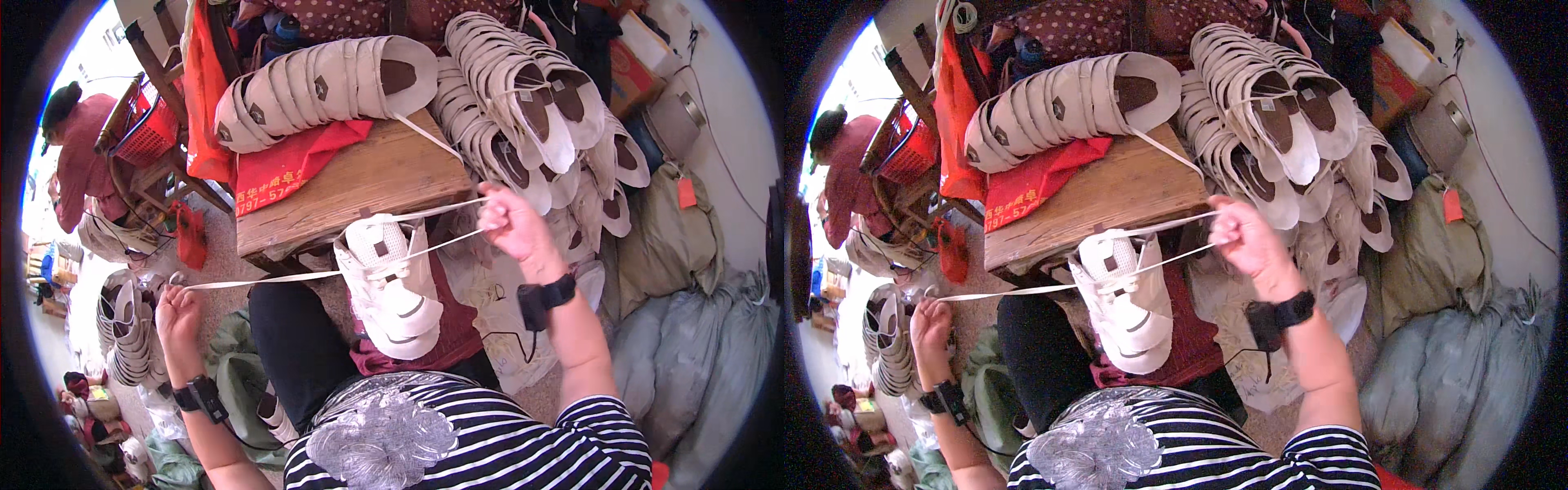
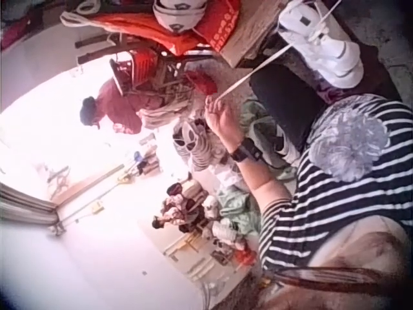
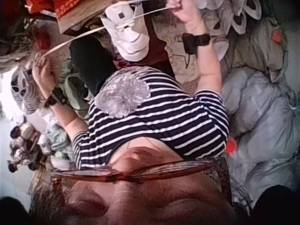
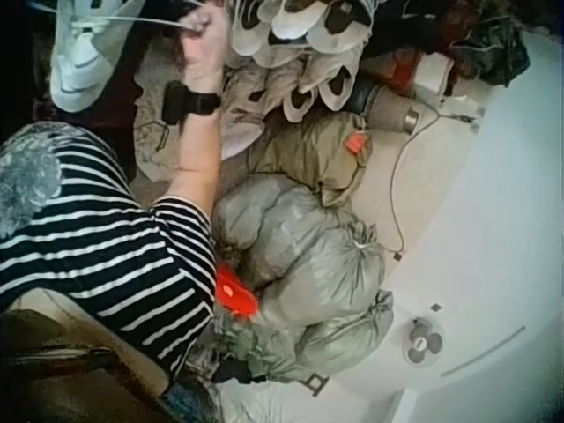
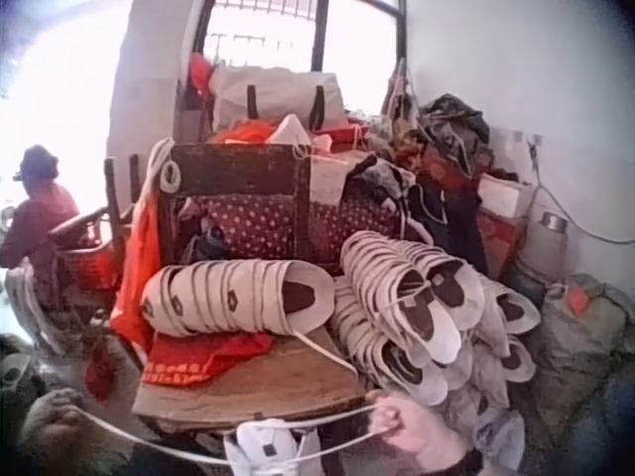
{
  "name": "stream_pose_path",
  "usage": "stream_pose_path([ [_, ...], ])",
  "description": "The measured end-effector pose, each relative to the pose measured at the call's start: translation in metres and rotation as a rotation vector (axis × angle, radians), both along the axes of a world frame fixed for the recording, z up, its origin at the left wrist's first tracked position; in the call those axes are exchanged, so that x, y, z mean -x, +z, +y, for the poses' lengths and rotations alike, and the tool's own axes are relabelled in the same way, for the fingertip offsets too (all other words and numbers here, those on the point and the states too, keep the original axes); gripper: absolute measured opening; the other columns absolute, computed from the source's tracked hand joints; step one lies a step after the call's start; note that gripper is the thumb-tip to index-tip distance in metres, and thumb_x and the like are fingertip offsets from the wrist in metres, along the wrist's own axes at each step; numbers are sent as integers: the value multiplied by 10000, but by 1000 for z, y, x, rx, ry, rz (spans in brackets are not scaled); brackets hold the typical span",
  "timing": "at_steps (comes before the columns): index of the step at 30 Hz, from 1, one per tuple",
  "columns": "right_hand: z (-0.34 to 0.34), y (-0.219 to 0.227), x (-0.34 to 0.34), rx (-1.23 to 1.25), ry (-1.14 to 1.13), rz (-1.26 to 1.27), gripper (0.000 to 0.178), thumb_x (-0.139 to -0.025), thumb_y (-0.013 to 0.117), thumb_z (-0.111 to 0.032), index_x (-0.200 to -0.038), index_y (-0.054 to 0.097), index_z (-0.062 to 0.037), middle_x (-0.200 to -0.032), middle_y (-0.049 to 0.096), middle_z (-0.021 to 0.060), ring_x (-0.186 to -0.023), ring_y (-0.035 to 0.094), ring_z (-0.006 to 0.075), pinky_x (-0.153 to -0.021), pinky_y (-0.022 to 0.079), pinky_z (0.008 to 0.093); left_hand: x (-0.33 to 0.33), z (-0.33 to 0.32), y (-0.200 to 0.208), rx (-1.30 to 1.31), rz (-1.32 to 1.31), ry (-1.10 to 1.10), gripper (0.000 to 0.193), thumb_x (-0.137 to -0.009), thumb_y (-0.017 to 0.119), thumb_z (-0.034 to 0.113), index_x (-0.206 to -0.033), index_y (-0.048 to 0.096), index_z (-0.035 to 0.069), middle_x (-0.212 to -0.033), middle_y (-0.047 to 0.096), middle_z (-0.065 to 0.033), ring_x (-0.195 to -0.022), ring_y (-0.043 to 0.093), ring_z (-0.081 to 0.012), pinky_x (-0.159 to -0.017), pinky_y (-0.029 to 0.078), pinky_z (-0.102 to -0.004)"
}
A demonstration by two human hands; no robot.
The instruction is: The recorder is threading laces into a shoe upper as part of a manufacturing or assembly process.
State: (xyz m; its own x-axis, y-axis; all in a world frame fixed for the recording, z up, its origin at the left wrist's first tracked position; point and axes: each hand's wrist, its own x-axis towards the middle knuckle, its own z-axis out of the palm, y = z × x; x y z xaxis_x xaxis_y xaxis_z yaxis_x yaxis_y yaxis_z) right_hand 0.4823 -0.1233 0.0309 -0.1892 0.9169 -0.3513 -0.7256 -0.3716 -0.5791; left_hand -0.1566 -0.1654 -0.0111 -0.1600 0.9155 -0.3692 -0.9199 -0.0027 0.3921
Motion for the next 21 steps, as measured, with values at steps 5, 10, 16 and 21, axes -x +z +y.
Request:
stream_pose_path([
  [5, -19, -27, -133, 8, -476, -107, 220, -939, 503, -36, -1153, 541, -1, -656, 431, -40, -489, 354, 58, -443, 288, 206, 25, -5, 6, 80, 128, 264, 155, -1035, 402, 93, -910, 471, 31, -699, 444, -21, -604, 417, -131, -602, 412, -276],
  [10, -67, -37, -193, 25, -869, -337, 205, -934, 521, -75, -1123, 561, -9, -725, 460, -29, -487, 355, 51, -389, 278, 206, 24, -23, -18, 158, 609, 401, 301, -1045, 428, 199, -1238, 547, 1, -798, 507, 0, -628, 450, -75, -589, 435, -226],
  [16, -70, -35, -79, -29, -305, -883, 276, -931, 566, -118, -1190, 608, -35, -856, 662, 23, -560, 450, 7, -483, 341, 158, -149, -21, 5, 61, 1391, -121, 317, -996, 514, 178, -1272, 602, 49, -766, 588, 31, -592, 448, -17, -488, 317, -171],
  [21, -52, -16, 34, -258, 151, -865, 246, -981, 549, -124, -1199, 546, -9, -979, 702, 85, -634, 579, 56, -547, 458, 182, -259, -16, 22, -140, 1178, -427, 239, -1004, 489, 111, -1219, 504, 8, -845, 686, -64, -532, 470, -35, -480, 397, -178],
])
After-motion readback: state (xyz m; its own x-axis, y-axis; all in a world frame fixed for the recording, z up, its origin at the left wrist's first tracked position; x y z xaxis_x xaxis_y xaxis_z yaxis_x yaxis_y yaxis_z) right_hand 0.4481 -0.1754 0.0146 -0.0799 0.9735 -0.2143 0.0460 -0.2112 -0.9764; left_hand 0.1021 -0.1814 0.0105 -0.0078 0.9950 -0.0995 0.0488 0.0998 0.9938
